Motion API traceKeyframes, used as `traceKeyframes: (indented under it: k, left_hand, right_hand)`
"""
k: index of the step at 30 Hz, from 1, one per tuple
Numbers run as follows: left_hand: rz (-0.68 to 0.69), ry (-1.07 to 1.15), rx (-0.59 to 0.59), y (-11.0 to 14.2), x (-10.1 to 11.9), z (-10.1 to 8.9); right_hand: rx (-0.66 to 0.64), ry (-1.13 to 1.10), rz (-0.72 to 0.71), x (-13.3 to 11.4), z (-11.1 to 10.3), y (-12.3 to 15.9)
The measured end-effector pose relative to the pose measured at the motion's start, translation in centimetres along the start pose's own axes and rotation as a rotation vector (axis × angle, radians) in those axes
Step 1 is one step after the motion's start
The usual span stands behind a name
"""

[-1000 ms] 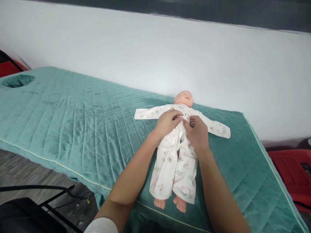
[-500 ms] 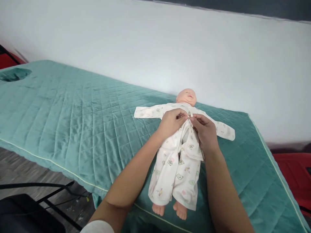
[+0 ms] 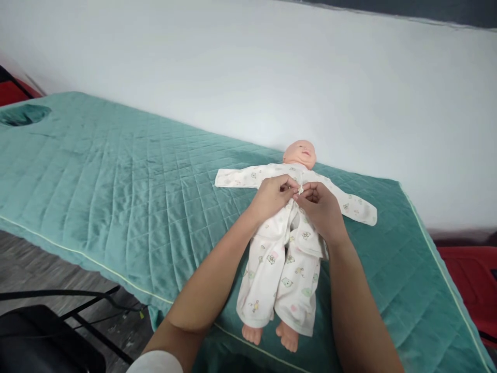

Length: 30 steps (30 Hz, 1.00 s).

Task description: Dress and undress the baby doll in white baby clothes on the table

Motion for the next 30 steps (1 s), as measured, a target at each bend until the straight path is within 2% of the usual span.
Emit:
traceKeyframes:
  k: [5, 12, 15, 19, 23, 25, 28, 30]
  left_hand:
    - [0.043, -0.054, -0.027, 0.2, 0.5, 0.4]
    - [-0.014, -0.092, 0.086, -0.1, 0.1, 0.3]
    - [-0.026, -0.087, 0.088, -0.2, -0.1, 0.2]
    - [-0.010, -0.078, 0.103, -0.2, -0.4, 0.1]
    - [0.047, -0.120, 0.107, -0.2, -0.4, 0.2]
    - [0.099, -0.168, 0.145, -0.2, -0.1, 0.0]
    - [0.254, -0.314, 0.205, -0.3, 0.9, -0.1]
    - [0.344, -0.414, 0.162, -0.5, 1.3, 0.4]
  right_hand:
    - [-0.015, 0.152, -0.069, -0.4, 0.4, 0.1]
    - [0.026, 0.300, -0.069, -1.4, 0.8, 0.8]
    - [-0.008, 0.231, -0.061, -1.1, 0.6, 0.7]
    - [-0.003, -0.004, -0.010, 0.1, -0.1, 0.0]
    - [0.098, -0.048, -0.009, 0.8, -0.7, -0.4]
    - [0.135, -0.083, -0.020, 0.9, -0.8, -0.4]
    - [0.239, -0.131, -0.080, 0.8, -1.3, -0.6]
    - [0.306, -0.070, -0.176, 0.4, -1.6, -0.8]
Point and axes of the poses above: each hand's wrist, its own y-axis away from the middle knuckle, its own z-axis out of the palm, x = y × z, the point moved 6 cm from there along -y, towards the middle knuckle, and after that the axes turned 7 degrees about -y, right-handed, at the moved point
